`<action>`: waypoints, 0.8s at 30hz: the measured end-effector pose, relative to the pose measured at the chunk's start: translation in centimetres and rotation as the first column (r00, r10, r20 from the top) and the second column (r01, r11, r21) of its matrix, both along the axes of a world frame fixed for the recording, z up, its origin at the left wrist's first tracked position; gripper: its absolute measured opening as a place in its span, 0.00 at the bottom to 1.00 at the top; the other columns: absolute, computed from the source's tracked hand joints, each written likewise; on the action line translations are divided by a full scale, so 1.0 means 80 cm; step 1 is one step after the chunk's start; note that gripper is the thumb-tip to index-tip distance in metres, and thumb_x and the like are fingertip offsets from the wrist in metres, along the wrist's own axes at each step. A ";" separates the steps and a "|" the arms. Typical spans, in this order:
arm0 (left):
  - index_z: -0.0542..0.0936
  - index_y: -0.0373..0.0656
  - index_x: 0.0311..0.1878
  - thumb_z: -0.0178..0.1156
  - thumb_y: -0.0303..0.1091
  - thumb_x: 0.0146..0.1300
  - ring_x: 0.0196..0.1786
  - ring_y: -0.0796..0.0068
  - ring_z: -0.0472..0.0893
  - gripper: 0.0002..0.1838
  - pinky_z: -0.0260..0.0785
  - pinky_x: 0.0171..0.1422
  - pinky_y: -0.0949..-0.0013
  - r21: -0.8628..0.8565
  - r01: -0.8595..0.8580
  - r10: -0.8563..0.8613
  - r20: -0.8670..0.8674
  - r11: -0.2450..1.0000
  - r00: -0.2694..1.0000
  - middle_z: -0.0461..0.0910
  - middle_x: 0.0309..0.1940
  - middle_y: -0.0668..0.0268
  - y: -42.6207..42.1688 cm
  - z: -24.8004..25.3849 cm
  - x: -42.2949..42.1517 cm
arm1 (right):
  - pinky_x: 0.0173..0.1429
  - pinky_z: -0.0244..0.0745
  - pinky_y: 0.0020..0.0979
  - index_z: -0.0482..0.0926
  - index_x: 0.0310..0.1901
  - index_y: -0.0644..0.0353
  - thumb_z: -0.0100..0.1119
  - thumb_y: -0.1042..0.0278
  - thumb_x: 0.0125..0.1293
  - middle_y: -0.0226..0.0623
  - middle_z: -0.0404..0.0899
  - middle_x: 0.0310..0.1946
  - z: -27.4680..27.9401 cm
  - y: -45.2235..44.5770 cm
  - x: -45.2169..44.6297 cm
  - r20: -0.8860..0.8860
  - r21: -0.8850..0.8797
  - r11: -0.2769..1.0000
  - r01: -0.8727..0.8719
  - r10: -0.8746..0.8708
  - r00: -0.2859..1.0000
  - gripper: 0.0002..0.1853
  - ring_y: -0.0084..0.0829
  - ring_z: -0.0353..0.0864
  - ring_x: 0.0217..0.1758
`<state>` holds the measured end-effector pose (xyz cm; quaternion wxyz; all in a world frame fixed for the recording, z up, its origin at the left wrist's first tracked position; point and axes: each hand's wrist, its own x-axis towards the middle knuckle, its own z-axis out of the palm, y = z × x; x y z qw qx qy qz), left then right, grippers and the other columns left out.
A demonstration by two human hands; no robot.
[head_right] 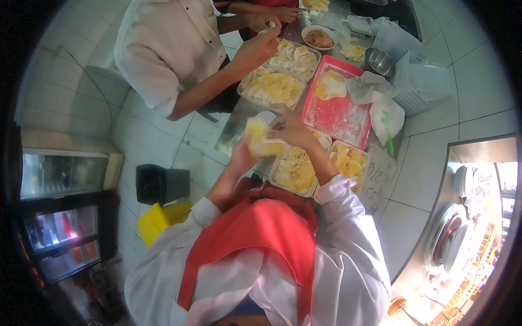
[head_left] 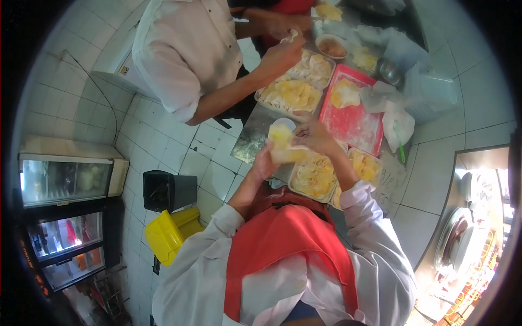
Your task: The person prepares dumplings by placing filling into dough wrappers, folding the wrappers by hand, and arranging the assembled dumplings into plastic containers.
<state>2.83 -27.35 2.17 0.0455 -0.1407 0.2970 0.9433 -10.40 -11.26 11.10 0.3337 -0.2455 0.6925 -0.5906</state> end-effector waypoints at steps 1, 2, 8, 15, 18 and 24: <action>0.71 0.38 0.62 0.49 0.45 0.76 0.59 0.67 0.79 0.22 0.71 0.63 0.62 0.161 0.048 -0.044 -0.028 0.986 0.999 0.78 0.57 0.59 -0.003 -0.002 0.001 | 0.46 0.78 0.29 0.65 0.64 0.60 0.67 0.82 0.57 0.36 0.79 0.37 -0.009 -0.008 0.005 0.000 0.002 1.000 -0.004 0.004 1.000 0.33 0.28 0.80 0.39; 0.71 0.38 0.62 0.49 0.45 0.76 0.59 0.67 0.79 0.22 0.71 0.63 0.62 0.159 0.044 -0.040 -0.030 0.986 0.999 0.78 0.57 0.59 -0.009 -0.002 0.000 | 0.49 0.77 0.32 0.68 0.63 0.61 0.68 0.74 0.58 0.39 0.79 0.39 -0.031 -0.017 0.007 -0.188 0.041 0.999 0.016 -0.008 0.982 0.31 0.32 0.80 0.43; 0.70 0.33 0.62 0.50 0.41 0.75 0.58 0.65 0.79 0.22 0.71 0.64 0.62 -0.282 -0.184 0.219 0.095 0.941 0.971 0.78 0.56 0.57 -0.042 -0.007 0.027 | 0.69 0.60 0.47 0.80 0.56 0.59 0.57 0.50 0.67 0.50 0.70 0.60 -0.109 -0.038 0.023 -0.790 0.368 0.889 0.272 0.145 0.595 0.23 0.48 0.61 0.69; 0.77 0.35 0.54 0.62 0.31 0.67 0.49 0.70 0.83 0.15 0.77 0.55 0.65 -0.338 -0.300 0.305 -0.038 0.892 0.952 0.82 0.48 0.61 -0.048 0.019 0.024 | 0.76 0.45 0.56 0.86 0.49 0.53 0.50 0.46 0.70 0.51 0.55 0.73 -0.122 -0.044 0.025 -0.780 0.533 0.793 0.294 0.327 0.534 0.22 0.53 0.47 0.77; 0.77 0.35 0.54 0.66 0.31 0.64 0.48 0.71 0.83 0.18 0.76 0.54 0.67 -0.400 -0.268 0.296 0.007 0.876 0.955 0.82 0.47 0.62 -0.037 0.026 0.022 | 0.76 0.45 0.58 0.86 0.49 0.54 0.52 0.50 0.69 0.52 0.54 0.73 -0.126 -0.042 0.025 -0.791 0.526 0.795 0.301 0.326 0.519 0.20 0.54 0.46 0.78; 0.80 0.34 0.49 0.70 0.30 0.60 0.43 0.74 0.83 0.16 0.76 0.48 0.70 -0.590 -0.208 0.284 0.037 0.780 0.958 0.84 0.42 0.63 -0.033 0.046 0.014 | 0.75 0.52 0.52 0.82 0.56 0.57 0.55 0.59 0.69 0.55 0.58 0.70 -0.074 -0.030 0.028 -0.748 0.119 0.965 0.233 -0.068 0.660 0.18 0.58 0.57 0.73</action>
